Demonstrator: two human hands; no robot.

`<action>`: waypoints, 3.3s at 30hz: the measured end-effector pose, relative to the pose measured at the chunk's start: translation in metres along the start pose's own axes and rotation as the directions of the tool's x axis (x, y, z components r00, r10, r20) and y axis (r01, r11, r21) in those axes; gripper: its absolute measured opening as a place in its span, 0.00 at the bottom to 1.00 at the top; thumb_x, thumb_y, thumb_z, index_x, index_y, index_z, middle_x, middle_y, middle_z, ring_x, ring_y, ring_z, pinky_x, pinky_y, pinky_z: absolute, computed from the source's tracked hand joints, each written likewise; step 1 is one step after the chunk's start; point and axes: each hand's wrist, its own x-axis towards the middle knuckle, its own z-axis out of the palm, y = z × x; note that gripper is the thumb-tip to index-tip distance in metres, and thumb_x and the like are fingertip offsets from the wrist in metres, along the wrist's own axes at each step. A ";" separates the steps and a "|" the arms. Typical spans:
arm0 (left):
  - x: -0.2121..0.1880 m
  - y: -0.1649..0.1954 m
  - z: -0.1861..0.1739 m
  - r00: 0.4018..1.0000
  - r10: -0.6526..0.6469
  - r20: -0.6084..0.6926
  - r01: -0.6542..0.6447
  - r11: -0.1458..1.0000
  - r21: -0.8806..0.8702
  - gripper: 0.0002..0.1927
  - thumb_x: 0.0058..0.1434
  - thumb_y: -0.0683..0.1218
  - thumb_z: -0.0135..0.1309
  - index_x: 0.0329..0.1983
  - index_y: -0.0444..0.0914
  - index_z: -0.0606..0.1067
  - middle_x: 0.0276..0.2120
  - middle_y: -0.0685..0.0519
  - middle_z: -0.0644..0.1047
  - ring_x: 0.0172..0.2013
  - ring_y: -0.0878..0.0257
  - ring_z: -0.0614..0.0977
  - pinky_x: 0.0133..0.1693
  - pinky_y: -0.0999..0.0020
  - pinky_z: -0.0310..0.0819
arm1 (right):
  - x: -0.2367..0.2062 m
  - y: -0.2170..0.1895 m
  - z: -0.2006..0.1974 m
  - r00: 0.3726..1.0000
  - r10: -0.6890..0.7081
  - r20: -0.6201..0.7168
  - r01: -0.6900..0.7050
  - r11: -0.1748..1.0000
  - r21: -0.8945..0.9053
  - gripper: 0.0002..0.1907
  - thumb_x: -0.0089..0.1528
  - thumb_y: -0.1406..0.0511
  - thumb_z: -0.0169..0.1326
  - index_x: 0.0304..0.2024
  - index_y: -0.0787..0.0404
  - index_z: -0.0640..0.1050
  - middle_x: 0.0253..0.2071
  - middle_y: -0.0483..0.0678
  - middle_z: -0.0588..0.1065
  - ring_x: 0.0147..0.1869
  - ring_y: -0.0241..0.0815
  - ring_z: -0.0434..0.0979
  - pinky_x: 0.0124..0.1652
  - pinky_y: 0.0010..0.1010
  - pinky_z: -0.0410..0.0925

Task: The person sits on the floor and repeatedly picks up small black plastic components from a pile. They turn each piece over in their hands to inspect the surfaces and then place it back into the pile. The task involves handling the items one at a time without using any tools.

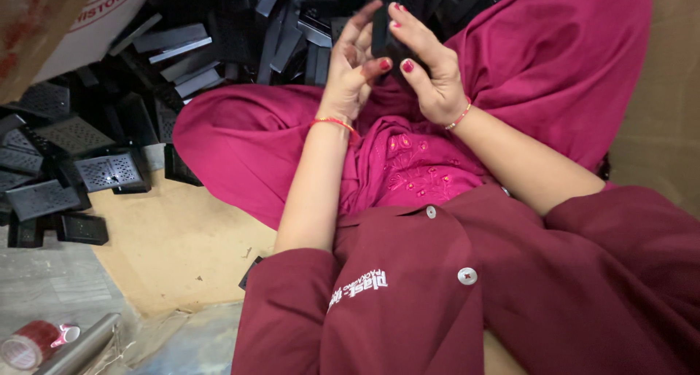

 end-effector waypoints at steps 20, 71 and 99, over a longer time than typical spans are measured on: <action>-0.002 -0.007 -0.022 0.996 0.018 -0.087 -0.012 0.998 0.063 0.43 0.48 0.30 0.74 0.66 0.35 0.68 0.63 0.46 0.74 0.62 0.54 0.79 0.64 0.62 0.77 | -0.002 0.008 -0.002 0.999 0.023 0.047 -0.027 0.995 0.095 0.21 0.72 0.73 0.47 0.68 0.63 0.71 0.75 0.60 0.64 0.83 0.55 0.60 0.77 0.39 0.54; -0.007 0.008 -0.016 0.995 -0.068 -0.078 0.055 0.985 -0.165 0.45 0.54 0.32 0.65 0.75 0.33 0.62 0.72 0.46 0.66 0.68 0.59 0.74 0.64 0.69 0.75 | 0.041 -0.038 -0.015 0.977 0.043 0.209 0.002 0.978 -0.210 0.20 0.68 0.76 0.52 0.63 0.66 0.76 0.68 0.60 0.72 0.74 0.54 0.72 0.71 0.38 0.67; -0.013 -0.006 -0.026 0.996 -0.008 -0.092 -0.011 0.978 -0.207 0.43 0.55 0.28 0.64 0.74 0.30 0.62 0.71 0.45 0.66 0.66 0.56 0.74 0.61 0.68 0.77 | 0.066 -0.048 -0.032 0.896 0.007 0.443 0.078 0.982 -0.173 0.22 0.66 0.77 0.52 0.64 0.65 0.75 0.65 0.60 0.73 0.73 0.55 0.72 0.69 0.40 0.66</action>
